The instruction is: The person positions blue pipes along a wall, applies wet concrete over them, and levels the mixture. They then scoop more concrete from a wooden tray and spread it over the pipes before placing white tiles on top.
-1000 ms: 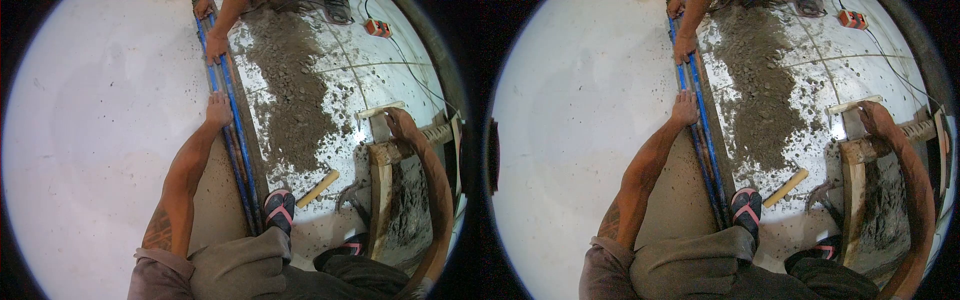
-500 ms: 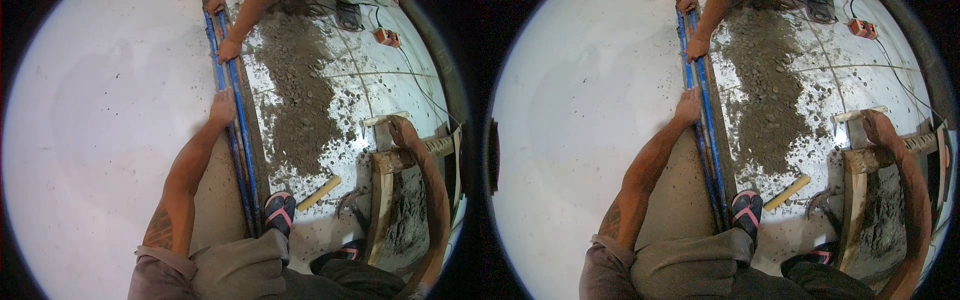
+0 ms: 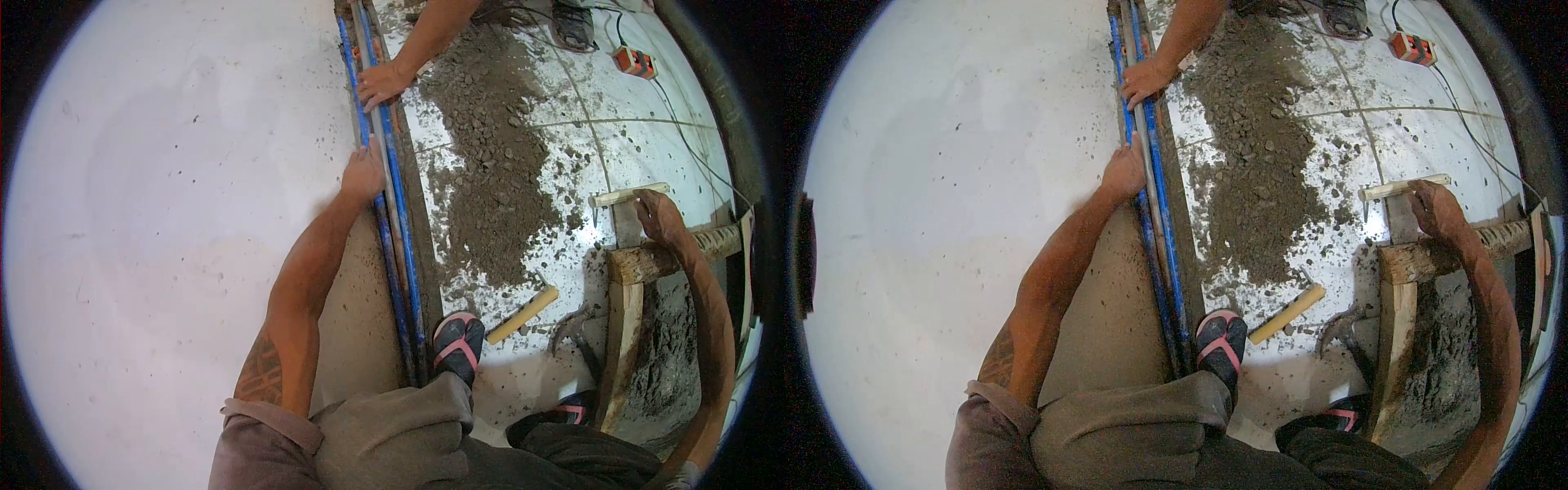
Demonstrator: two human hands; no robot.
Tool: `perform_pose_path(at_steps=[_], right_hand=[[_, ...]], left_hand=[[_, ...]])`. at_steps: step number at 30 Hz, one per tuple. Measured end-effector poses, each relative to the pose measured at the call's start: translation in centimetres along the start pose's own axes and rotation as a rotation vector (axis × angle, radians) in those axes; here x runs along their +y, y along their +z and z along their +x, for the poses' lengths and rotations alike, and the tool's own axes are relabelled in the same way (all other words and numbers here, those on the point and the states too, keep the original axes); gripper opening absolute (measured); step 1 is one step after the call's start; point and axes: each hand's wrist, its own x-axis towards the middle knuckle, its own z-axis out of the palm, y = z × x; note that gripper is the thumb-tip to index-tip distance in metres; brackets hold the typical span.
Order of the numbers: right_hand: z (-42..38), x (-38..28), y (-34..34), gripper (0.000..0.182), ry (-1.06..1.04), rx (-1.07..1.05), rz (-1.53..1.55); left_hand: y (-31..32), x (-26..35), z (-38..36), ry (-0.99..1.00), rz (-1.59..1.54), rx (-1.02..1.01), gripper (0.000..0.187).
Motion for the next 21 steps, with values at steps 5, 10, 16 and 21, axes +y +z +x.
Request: perform_pose_path(at_steps=[5,10,16,21], right_hand=[[0.2,-2.8,-2.2,0.031,0.18,-0.17,0.051],[-0.3,0.8,0.5,0.029,0.02,-0.004,0.076],[0.2,0.8,-0.3,0.029,-0.144,0.027,-0.078],[-0.3,0.1,-0.6,0.026,-0.12,0.077,-0.05]], left_hand=[[-0.9,-0.2,0.5,-0.053,-0.125,0.026,0.063],[-1.4,-0.4,1.2,-0.147,-0.358,0.098,0.066],[-1.2,-1.4,0.9,0.133,-0.135,0.114,0.034],[-1.9,-0.6,0.2,0.056,-0.302,0.024,0.044]])
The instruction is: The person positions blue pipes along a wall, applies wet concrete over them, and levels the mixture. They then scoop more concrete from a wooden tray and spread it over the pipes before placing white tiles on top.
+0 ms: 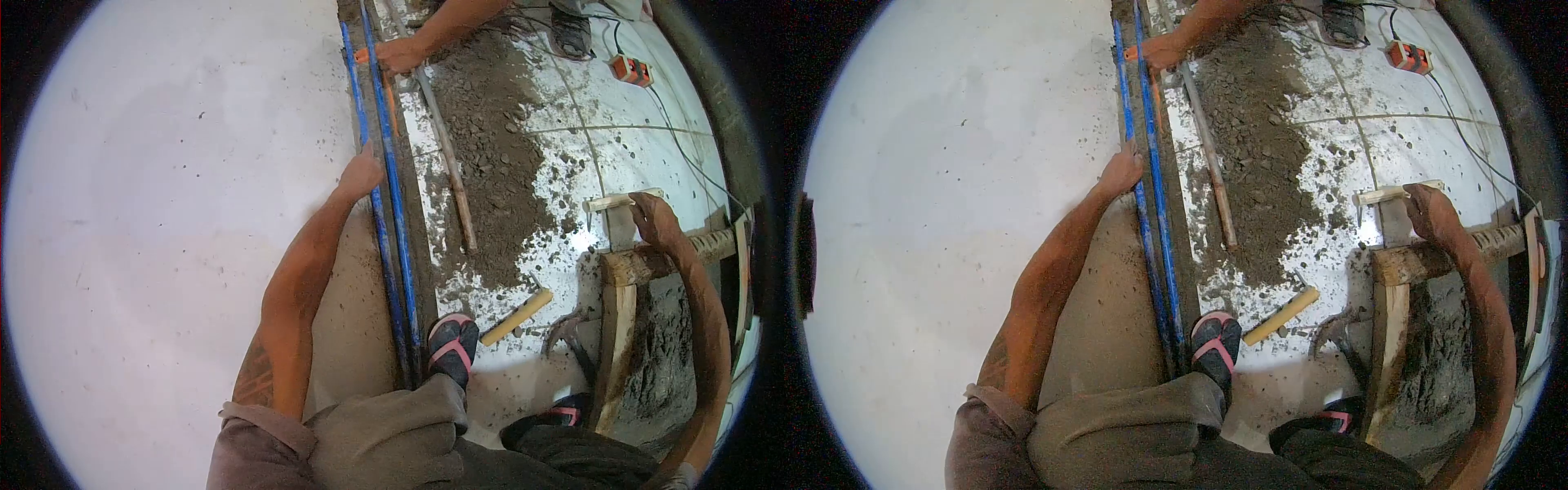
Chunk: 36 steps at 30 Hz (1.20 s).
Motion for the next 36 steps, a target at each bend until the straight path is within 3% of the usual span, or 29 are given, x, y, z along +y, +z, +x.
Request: perform_pose_path(at_steps=[2,4,7,11,13,14,17,20,24,28,30,32,34,36], right_hand=[[-0.2,0.5,-0.2,0.026,-0.023,-0.003,0.029],[-0.3,-0.6,-1.1,0.026,0.09,-0.064,0.014],[-0.7,-0.4,-1.0,0.027,0.089,-0.043,-0.009],[-0.8,-2.1,-2.6,0.027,0.184,-0.118,0.042],[-1.5,0.5,-0.2,0.028,0.052,0.002,0.145],[-1.7,1.6,0.6,0.029,-0.016,0.062,0.196],[-1.5,-2.7,-1.4,0.03,0.089,-0.049,0.169],[-1.5,-6.9,-2.7,0.03,-0.025,-0.06,0.088],[-1.4,-14.5,-4.6,0.03,-0.136,-0.296,0.135],[-2.5,-23.5,-6.2,0.027,-0.512,-0.48,0.205],[-3.3,-27.9,-7.5,0.019,-0.761,-0.698,0.104],[-5.0,-30.7,-7.2,0.013,-0.912,-0.685,0.394],[-6.5,-33.0,-6.6,0.018,-1.101,-0.681,0.531],[-5.6,-35.3,-10.0,0.021,-1.149,-0.903,0.338]], left_hand=[[0.3,0.1,-0.2,-0.089,-0.103,-0.013,0.057],[0.9,0.1,-0.7,-0.154,-0.164,-0.037,0.053],[1.8,-0.1,-1.5,-0.104,-0.085,-0.053,0.069],[3.7,-0.3,-3.0,-0.01,0.064,-0.011,0.067],[5.1,-0.5,-3.6,0.008,0.196,0.031,0.067],[4.3,0.4,-3.9,-0.036,0.154,-0.027,0.067],[2.7,2.3,-4.5,-0.083,0.133,-0.116,0.065],[4.3,1.3,-4.8,-0.002,0.32,-0.08,0.063],[3.5,2.2,-4.9,0.038,0.501,-0.113,0.057],[2.7,2.5,-4.4,0.131,0.629,-0.153,0.048],[3.6,1.8,-3.7,0.144,0.696,-0.145,0.045],[3.5,2.0,-3.2,0.149,0.724,-0.194,0.041],[2.3,3.5,-2.8,0.145,0.71,-0.3,0.038],[2.2,4.1,-2.5,0.132,0.75,-0.294,0.035]])
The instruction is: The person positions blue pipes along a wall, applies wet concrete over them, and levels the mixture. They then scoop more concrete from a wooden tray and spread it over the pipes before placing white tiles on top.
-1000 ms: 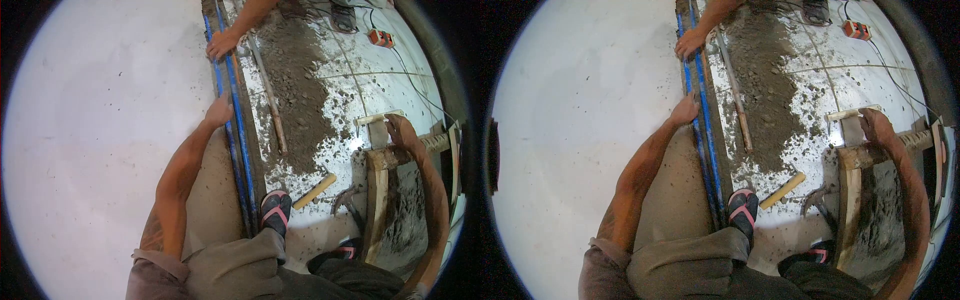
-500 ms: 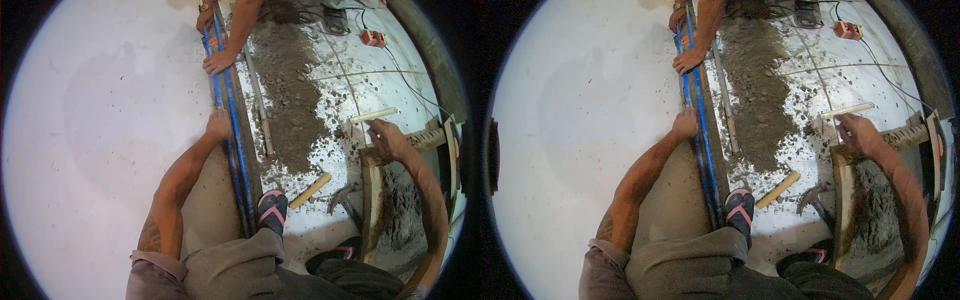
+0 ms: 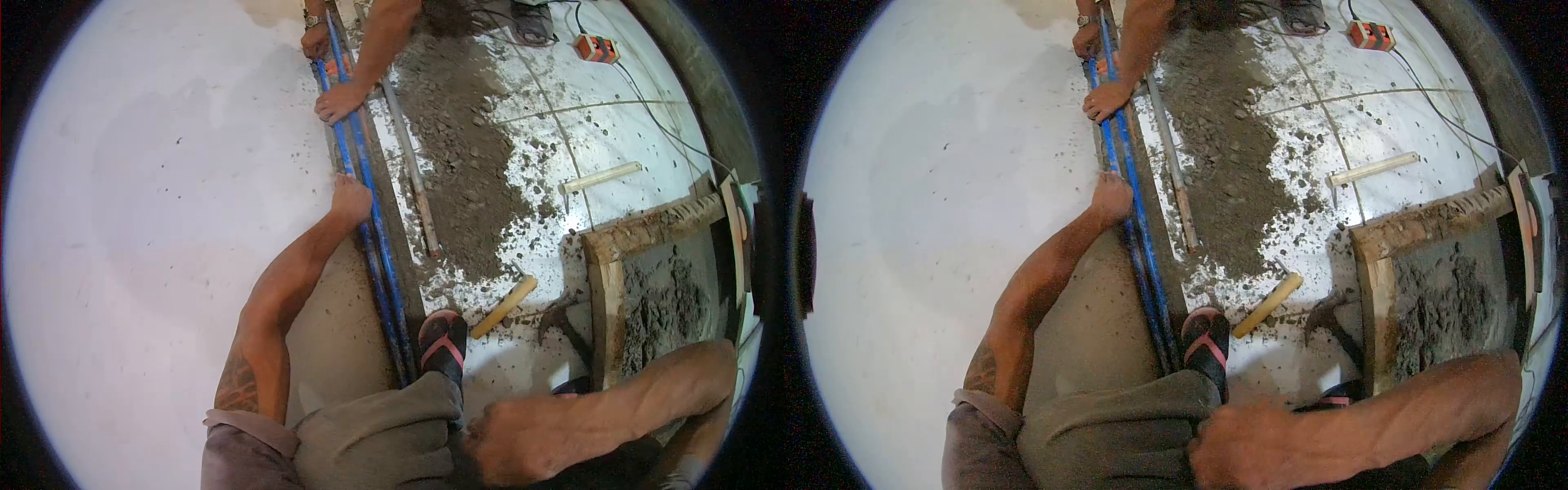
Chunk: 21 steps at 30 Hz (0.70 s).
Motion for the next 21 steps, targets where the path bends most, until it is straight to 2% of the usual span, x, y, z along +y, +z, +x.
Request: perform_pose_path(at_steps=[1,7,10,13,16,19,21], right_hand=[[0.5,-1.0,-1.6,0.024,0.022,-0.135,-0.017],[2.9,-1.6,-1.5,0.02,-0.093,0.002,0.013],[4.0,-1.7,-1.1,0.02,-0.097,-0.04,-0.039],[4.9,-1.4,-0.3,0.02,-0.163,-0.109,-0.156],[5.2,-1.3,-0.8,0.019,-0.128,-0.058,-0.162],[6.1,-0.4,0.5,0.018,-0.149,0.152,0.013],[6.2,-0.2,0.9,0.017,-0.161,0.12,0.008]], left_hand=[[-0.1,0.0,0.1,-0.009,0.02,-0.001,0.033],[-2.4,-0.3,0.5,0.047,-0.092,-0.117,0.024],[-1.8,-0.5,0.5,-0.019,-0.179,0.059,0.019],[-1.5,-0.9,1.1,-0.047,-0.255,0.024,0.018],[-1.2,-1.2,1.0,-0.048,-0.259,0.065,0.019],[-1.7,-1.4,1.2,-0.149,-0.31,0.04,0.021],[-1.5,-1.6,1.0,-0.185,-0.319,0.061,0.022]])
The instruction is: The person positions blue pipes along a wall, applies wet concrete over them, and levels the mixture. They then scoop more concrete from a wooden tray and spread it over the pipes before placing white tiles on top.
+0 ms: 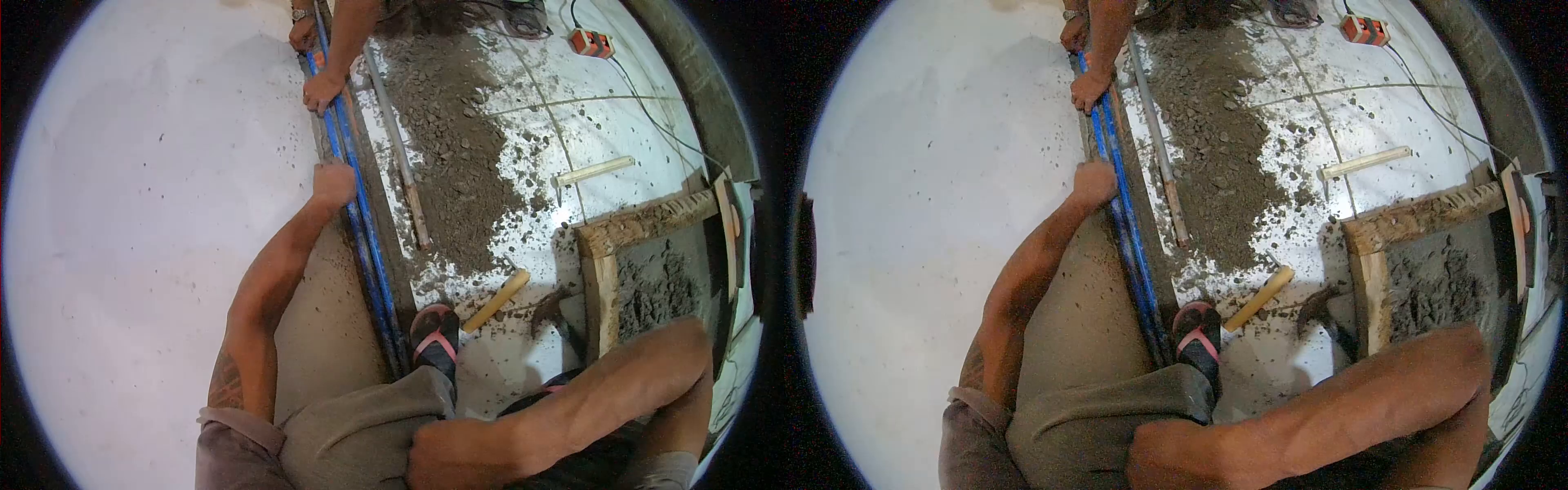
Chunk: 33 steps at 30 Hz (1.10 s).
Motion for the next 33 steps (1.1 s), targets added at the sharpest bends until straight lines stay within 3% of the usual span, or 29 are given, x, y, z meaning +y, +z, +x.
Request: perform_pose_path(at_steps=[10,16,25,28,33], right_hand=[[0.4,0.7,-1.7,0.015,-0.04,-0.132,0.029],[1.0,1.1,-2.0,0.013,-0.072,-0.194,0.047],[0.2,0.8,-1.1,0.012,0.015,-0.101,0.047],[-0.5,0.8,0.1,0.012,0.064,0.022,0.039],[0.0,1.0,0.8,0.01,0.049,-0.071,0.047]], left_hand=[[2.5,-1.6,-0.1,0.145,0.113,0.076,0.032],[3.1,-1.7,0.6,0.178,0.116,-0.043,0.032],[2.7,-1.4,0.1,0.149,0.091,-0.06,0.044],[2.5,-1.8,0.2,0.19,0.077,-0.125,0.055],[1.9,-2.3,0.2,0.247,0.099,-0.17,0.061]])
